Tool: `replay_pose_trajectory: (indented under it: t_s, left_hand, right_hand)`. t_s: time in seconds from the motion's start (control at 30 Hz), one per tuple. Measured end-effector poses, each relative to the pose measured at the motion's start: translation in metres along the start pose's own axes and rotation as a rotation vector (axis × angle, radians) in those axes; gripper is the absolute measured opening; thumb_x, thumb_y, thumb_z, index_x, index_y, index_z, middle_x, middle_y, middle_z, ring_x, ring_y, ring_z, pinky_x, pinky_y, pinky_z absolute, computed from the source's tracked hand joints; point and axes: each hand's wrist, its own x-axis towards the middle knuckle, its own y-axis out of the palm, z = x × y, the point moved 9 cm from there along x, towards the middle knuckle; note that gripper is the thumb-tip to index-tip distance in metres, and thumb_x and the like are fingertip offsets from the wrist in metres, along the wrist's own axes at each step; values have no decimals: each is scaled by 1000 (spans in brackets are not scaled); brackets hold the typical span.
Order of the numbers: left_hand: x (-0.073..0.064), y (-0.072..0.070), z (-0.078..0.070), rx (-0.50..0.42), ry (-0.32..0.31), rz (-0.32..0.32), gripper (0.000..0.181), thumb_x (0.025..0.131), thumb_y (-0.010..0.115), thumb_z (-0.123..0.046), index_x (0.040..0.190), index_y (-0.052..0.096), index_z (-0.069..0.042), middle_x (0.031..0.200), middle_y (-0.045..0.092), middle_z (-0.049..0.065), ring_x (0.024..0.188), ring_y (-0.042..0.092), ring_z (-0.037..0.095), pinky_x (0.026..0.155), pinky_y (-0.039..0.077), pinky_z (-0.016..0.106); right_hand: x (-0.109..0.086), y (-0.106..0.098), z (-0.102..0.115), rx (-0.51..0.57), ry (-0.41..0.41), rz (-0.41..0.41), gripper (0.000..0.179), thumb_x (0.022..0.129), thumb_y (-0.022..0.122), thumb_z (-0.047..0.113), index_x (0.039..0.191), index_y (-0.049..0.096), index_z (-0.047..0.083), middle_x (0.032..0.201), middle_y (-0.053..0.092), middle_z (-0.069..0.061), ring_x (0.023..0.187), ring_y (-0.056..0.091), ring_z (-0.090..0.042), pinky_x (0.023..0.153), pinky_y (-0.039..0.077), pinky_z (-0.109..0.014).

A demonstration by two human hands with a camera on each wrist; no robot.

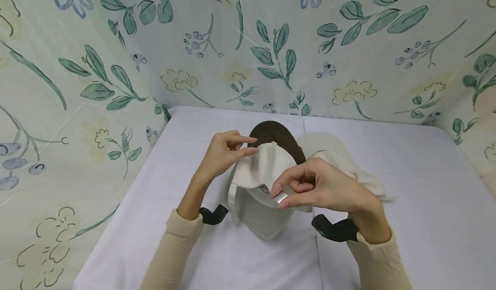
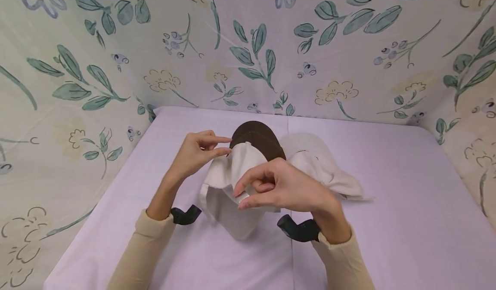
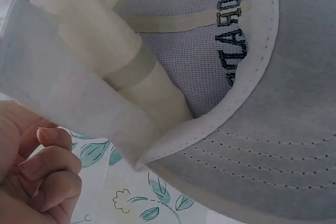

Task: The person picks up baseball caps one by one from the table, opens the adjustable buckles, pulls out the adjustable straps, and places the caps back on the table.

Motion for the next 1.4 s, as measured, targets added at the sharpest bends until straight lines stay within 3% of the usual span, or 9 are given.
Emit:
replay_pose_trajectory:
  t_s: [0.1,0.33,0.47,0.57,0.73,1.0,1.13,1.4]
  left_hand:
    - [0,5,1,-19,-14,26,27,84,87,-14,109,82,-4,71,44,0,70,41,15,61,33,23]
    - [2,21,3,-49,-26,88,23,85,86,-13,106,83,-6,70,45,0,70,43,16,62,36,22]
    - [2,24,1,-63,-11,82,22,86,86,-14,106,83,-8,69,43,0,69,42,15,62,35,22]
    - [2,26,1,-71,-1,78,23,86,86,-15,107,83,-9,69,42,-1,69,42,14,63,34,22]
    - [2,30,0,-86,18,84,18,87,85,-15,104,84,-10,69,43,-1,70,41,14,64,33,23]
    - [0,35,-3,-106,54,97,7,86,84,-8,93,84,-6,68,43,1,68,41,16,68,35,24]
    - [-1,42,-1,-68,38,153,18,82,88,-10,99,83,-5,69,42,0,67,41,14,67,36,23]
    - [-7,59,9,131,-8,340,20,84,88,-21,100,84,-10,71,54,-3,66,48,9,63,40,21]
  right_hand:
    - [0,5,-1,48,14,46,16,88,81,6,102,77,10,61,21,-3,52,21,-11,49,33,-25]
    - [0,10,-3,48,27,88,14,89,81,10,102,77,9,59,20,-4,52,20,-4,48,30,-22]
    - [-1,14,-4,33,17,130,13,90,81,12,101,77,10,59,19,-4,52,25,2,61,52,-20]
    - [-1,19,-4,8,4,167,12,89,82,15,100,77,12,58,19,-4,53,25,3,67,57,-22]
    - [-1,23,-3,-44,-3,199,12,89,83,20,98,78,16,58,21,-3,55,21,1,58,44,-15]
    - [-1,25,-3,-77,-15,229,15,88,83,23,97,78,13,57,24,-4,56,22,2,52,33,-14]
    - [0,26,-2,-82,-23,239,16,89,83,23,97,78,10,57,25,-4,56,23,2,50,30,-15]
    - [0,27,-7,-70,15,252,15,89,82,23,96,77,10,59,24,-5,56,24,1,49,29,-16]
